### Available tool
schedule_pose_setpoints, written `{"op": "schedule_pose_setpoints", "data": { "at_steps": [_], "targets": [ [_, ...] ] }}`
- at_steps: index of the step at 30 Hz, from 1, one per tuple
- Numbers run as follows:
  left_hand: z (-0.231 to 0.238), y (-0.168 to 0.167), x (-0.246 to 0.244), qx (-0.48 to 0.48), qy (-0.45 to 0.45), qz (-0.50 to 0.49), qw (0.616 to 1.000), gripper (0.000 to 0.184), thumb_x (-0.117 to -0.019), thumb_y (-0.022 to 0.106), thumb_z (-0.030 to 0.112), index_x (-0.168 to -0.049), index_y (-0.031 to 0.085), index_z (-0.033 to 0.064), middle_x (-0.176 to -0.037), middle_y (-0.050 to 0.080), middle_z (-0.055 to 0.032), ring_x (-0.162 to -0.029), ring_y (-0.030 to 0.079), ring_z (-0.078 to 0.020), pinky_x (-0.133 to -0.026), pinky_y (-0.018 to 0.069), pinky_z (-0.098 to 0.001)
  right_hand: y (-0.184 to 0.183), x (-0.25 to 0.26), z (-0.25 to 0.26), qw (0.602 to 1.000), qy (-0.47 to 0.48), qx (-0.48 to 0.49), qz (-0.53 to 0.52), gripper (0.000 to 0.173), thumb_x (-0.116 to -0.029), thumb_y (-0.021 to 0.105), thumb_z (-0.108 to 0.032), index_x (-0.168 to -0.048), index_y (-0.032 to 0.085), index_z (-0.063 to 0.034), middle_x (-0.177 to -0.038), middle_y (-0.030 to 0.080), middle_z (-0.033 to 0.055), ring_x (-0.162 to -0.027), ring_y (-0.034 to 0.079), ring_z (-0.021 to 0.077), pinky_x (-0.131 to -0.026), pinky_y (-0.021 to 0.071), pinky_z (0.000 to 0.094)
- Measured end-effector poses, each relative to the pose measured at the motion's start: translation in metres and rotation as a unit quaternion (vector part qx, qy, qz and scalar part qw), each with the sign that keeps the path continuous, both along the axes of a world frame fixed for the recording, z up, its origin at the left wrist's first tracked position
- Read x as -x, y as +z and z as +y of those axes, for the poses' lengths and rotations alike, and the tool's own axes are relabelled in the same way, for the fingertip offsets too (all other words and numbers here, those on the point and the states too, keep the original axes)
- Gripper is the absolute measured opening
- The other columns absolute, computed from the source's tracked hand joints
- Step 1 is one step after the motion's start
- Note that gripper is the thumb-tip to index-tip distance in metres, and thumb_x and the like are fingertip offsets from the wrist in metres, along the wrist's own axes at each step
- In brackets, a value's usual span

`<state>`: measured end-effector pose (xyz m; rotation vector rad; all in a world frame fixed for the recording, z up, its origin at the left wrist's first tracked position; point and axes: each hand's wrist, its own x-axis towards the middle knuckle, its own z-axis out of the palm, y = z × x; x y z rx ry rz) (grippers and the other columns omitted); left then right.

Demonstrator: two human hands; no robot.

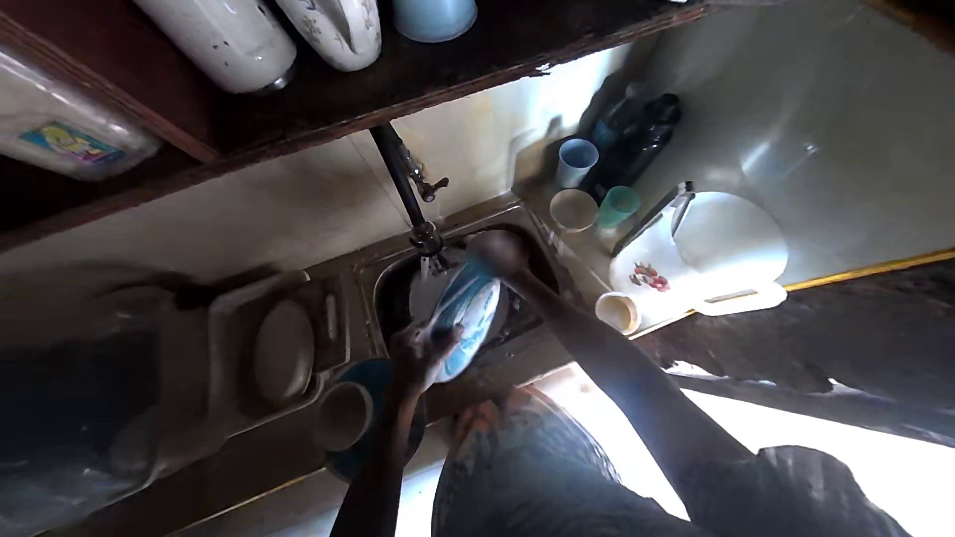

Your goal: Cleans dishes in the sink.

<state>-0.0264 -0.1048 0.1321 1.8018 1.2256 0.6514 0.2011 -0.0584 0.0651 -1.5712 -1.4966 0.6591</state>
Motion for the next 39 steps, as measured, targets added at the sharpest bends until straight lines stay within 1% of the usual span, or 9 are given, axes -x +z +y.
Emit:
{"op": "schedule_pose_setpoints", "data": {
  "at_steps": [3, 6, 11, 14, 22, 26, 31, 36, 39],
  "targets": [
    [0.021, 0.01, -0.012, 0.098, -0.066, 0.156, 0.981, 0.049, -0.0888, 0.079, 0.024, -0.123, 0.063, -0.0072, -0.104, 0.07, -0.0185, -0.096, 0.067, -0.0228, -0.092, 0.0534, -0.0417, 0.041, 0.04, -0.013, 0.987, 0.053, 0.111, -0.098, 0.031, -0.0971, 0.068, -0.021, -0.122, 0.072, -0.0029, -0.118, 0.072, 0.0192, -0.112, 0.068, 0.0341, -0.1, 0.0515, 0.0558],
    [0.017, -0.008, -0.018, -0.031, -0.044, 0.114, 0.992, 0.041, -0.0882, 0.078, 0.019, -0.115, 0.068, -0.011, -0.105, 0.071, -0.0273, -0.102, 0.068, -0.0372, -0.096, 0.0508, -0.0532, 0.051, 0.075, -0.027, 0.986, 0.029, -0.081, -0.145, 0.026, -0.0848, 0.077, -0.014, -0.106, 0.076, 0.0016, -0.106, 0.075, 0.0209, -0.104, 0.071, 0.0367, -0.098, 0.0524, 0.0529],
    [-0.001, -0.018, -0.031, 0.015, 0.134, -0.054, 0.989, 0.022, -0.1011, 0.057, 0.008, -0.102, 0.072, -0.009, -0.099, 0.072, -0.0159, -0.095, 0.066, -0.0121, -0.093, 0.0511, -0.0314, -0.01, 0.047, -0.01, 0.993, -0.099, 0.042, -0.055, 0.035, -0.1042, 0.056, -0.018, -0.134, 0.062, 0.0005, -0.13, 0.063, 0.0288, -0.117, 0.063, 0.0463, -0.095, 0.0515, 0.063],
    [0.008, -0.044, -0.031, 0.077, 0.22, -0.084, 0.969, 0.031, -0.1063, 0.048, 0.014, -0.117, 0.065, -0.0093, -0.109, 0.068, -0.0197, -0.101, 0.065, -0.0196, -0.094, 0.0523, -0.0381, -0.004, 0.106, -0.052, 0.994, -0.031, 0.108, 0.016, 0.059, -0.0993, 0.061, -0.023, -0.153, 0.046, -0.0063, -0.159, 0.042, 0.0213, -0.149, 0.035, 0.0395, -0.122, 0.0261, 0.0601],
    [-0.003, -0.035, -0.022, 0.169, 0.305, -0.182, 0.919, 0.039, -0.111, 0.04, 0.026, -0.126, 0.061, -0.0044, -0.121, 0.063, -0.0146, -0.108, 0.06, -0.0135, -0.096, 0.0495, -0.0341, -0.022, 0.066, -0.024, 0.971, -0.044, 0.229, -0.059, 0.051, -0.1069, 0.05, -0.023, -0.155, 0.044, -0.0098, -0.159, 0.043, 0.0186, -0.146, 0.04, 0.0405, -0.115, 0.036, 0.0624],
    [0.0, -0.05, -0.013, 0.144, 0.286, -0.23, 0.919, 0.034, -0.1099, 0.036, 0.014, -0.128, 0.054, -0.008, -0.109, 0.063, -0.0134, -0.095, 0.061, -0.01, -0.087, 0.0531, -0.0266, 0.006, 0.126, -0.058, 0.99, 0.083, 0.11, -0.03, 0.058, -0.101, 0.058, -0.026, -0.157, 0.044, -0.0165, -0.167, 0.032, 0.0121, -0.157, 0.019, 0.0347, -0.124, 0.0141, 0.0659],
    [-0.002, -0.039, -0.001, 0.127, 0.277, -0.265, 0.915, 0.033, -0.1095, 0.039, 0.018, -0.119, 0.063, -0.0036, -0.108, 0.068, -0.0081, -0.1, 0.065, -0.0083, -0.091, 0.0552, -0.0289, -0.036, 0.047, -0.014, 0.993, -0.03, 0.081, -0.077, 0.035, -0.1056, 0.052, -0.017, -0.136, 0.063, -0.0013, -0.133, 0.065, 0.0244, -0.122, 0.063, 0.0409, -0.102, 0.0498, 0.0584],
    [0.016, -0.015, 0.029, 0.12, 0.046, 0.025, 0.991, 0.038, -0.0857, 0.077, 0.017, -0.116, 0.065, -0.0039, -0.104, 0.07, -0.0101, -0.097, 0.065, -0.0098, -0.091, 0.0537, -0.03, 0.014, 0.031, -0.009, 0.99, 0.022, 0.072, -0.117, 0.031, -0.0974, 0.065, -0.015, -0.124, 0.071, 0.0004, -0.118, 0.072, 0.0221, -0.111, 0.069, 0.0381, -0.096, 0.0538, 0.0586],
    [0.01, -0.008, 0.003, 0.046, -0.056, 0.131, 0.989, 0.045, -0.0889, 0.077, 0.02, -0.12, 0.065, -0.0102, -0.111, 0.069, -0.0259, -0.108, 0.066, -0.0334, -0.099, 0.0498, -0.0497, 0.061, 0.084, -0.031, 0.97, 0.111, 0.156, -0.146, 0.038, -0.0911, 0.075, -0.022, -0.121, 0.069, 0.0014, -0.119, 0.069, 0.0234, -0.115, 0.064, 0.039, -0.1, 0.0478, 0.0579]
  ]
}}
